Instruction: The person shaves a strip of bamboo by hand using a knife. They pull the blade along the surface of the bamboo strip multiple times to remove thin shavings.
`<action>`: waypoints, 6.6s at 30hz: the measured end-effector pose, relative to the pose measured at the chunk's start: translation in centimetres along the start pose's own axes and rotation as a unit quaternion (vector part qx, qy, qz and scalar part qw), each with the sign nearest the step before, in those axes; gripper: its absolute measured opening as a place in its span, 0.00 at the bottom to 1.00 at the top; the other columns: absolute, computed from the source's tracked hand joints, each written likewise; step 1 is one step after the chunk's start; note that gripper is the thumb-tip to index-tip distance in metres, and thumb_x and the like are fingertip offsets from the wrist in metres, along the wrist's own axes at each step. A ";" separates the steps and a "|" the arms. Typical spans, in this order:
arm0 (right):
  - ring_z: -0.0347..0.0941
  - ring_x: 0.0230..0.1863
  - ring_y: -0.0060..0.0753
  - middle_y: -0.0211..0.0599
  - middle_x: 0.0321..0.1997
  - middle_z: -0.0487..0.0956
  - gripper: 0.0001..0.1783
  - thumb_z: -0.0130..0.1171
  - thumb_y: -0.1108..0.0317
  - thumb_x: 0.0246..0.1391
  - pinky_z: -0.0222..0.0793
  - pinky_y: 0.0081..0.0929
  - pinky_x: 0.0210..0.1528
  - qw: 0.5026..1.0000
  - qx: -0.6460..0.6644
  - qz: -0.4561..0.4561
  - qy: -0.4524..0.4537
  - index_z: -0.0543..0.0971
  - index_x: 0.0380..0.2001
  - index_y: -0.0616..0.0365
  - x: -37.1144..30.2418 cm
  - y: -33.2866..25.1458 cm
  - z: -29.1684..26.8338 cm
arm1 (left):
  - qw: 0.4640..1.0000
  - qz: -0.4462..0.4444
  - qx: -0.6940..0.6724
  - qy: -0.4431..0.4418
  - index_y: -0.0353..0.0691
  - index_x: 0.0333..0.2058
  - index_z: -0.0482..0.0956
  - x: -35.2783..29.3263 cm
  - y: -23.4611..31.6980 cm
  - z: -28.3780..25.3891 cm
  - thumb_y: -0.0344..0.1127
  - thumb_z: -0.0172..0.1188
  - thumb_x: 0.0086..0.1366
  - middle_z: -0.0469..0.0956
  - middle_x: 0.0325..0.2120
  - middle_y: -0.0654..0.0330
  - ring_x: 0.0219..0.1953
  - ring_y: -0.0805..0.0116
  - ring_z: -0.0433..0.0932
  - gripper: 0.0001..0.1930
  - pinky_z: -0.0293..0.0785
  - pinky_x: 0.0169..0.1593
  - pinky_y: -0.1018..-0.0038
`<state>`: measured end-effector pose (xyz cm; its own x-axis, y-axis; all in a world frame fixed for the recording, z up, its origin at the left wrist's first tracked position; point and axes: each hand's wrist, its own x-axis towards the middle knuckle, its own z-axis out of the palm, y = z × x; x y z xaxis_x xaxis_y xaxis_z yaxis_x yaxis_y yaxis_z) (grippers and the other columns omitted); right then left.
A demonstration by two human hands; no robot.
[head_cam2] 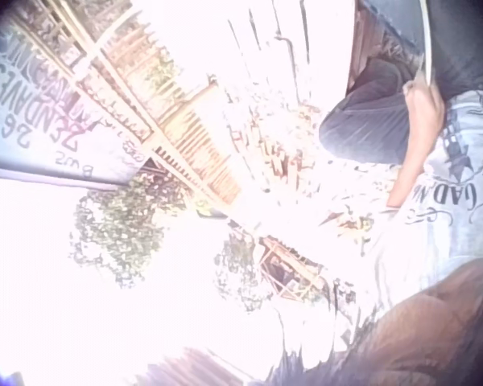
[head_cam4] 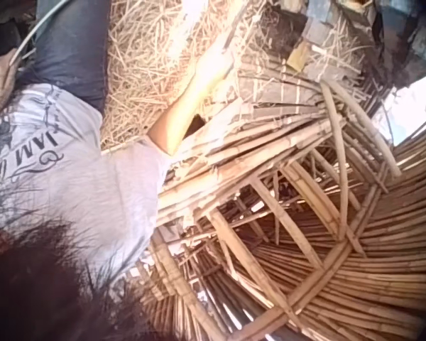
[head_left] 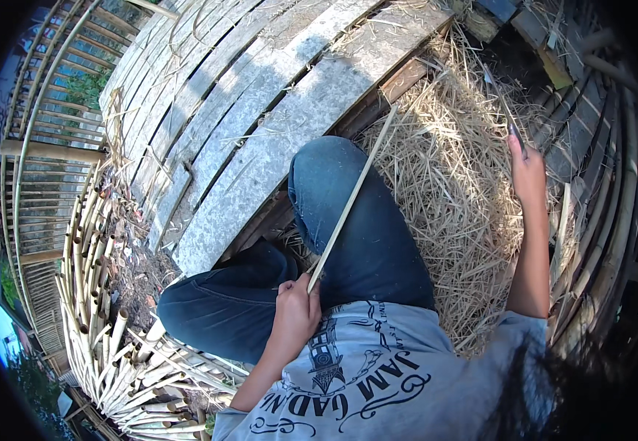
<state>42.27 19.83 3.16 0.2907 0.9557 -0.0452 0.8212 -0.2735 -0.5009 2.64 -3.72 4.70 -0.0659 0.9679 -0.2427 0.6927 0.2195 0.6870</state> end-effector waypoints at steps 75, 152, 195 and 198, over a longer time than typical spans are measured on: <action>0.70 0.21 0.40 0.43 0.14 0.71 0.35 0.51 0.38 0.58 0.64 0.36 0.28 0.992 -0.099 0.033 0.069 0.77 0.24 0.67 0.0 -3.6 -2.1 | 0.991 0.037 -0.125 -0.036 0.32 0.33 0.64 4.1 1.0 -0.1 0.29 0.53 0.66 0.71 0.14 0.39 0.21 0.36 0.74 0.08 0.69 0.26 0.49; 0.63 0.13 0.13 0.21 0.18 0.68 0.20 0.67 0.68 0.53 0.57 0.13 0.14 0.921 0.338 -0.016 -0.195 0.71 0.46 0.61 -9.3 -18.5 9.7 | 0.797 0.320 -0.467 -0.211 0.31 0.52 0.72 3.6 6.6 -12.7 0.45 0.59 0.64 0.73 0.49 0.45 0.52 0.46 0.73 0.25 0.63 0.60 0.55; 0.62 0.14 0.13 0.23 0.20 0.69 0.19 0.67 0.69 0.53 0.57 0.14 0.14 0.892 0.390 -0.040 -0.227 0.71 0.45 0.60 -8.5 -16.2 10.5 | 0.702 0.395 -0.554 -0.211 0.33 0.50 0.73 3.5 9.7 -11.7 0.42 0.61 0.63 0.73 0.47 0.47 0.50 0.48 0.73 0.22 0.64 0.57 0.57; 0.62 0.14 0.13 0.24 0.20 0.69 0.20 0.66 0.67 0.54 0.57 0.14 0.14 0.894 0.394 -0.032 -0.210 0.71 0.45 0.60 -8.1 -15.6 10.3 | 0.665 0.421 -0.574 -0.226 0.33 0.50 0.73 4.3 10.5 -11.2 0.42 0.61 0.63 0.73 0.46 0.47 0.50 0.48 0.73 0.22 0.64 0.57 0.57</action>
<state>22.08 17.48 2.45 -0.0913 0.9683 -0.2326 0.1813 -0.2135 -0.9600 1.60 4.11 18.55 0.4010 0.7277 0.5564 -0.6741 -0.1769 0.7172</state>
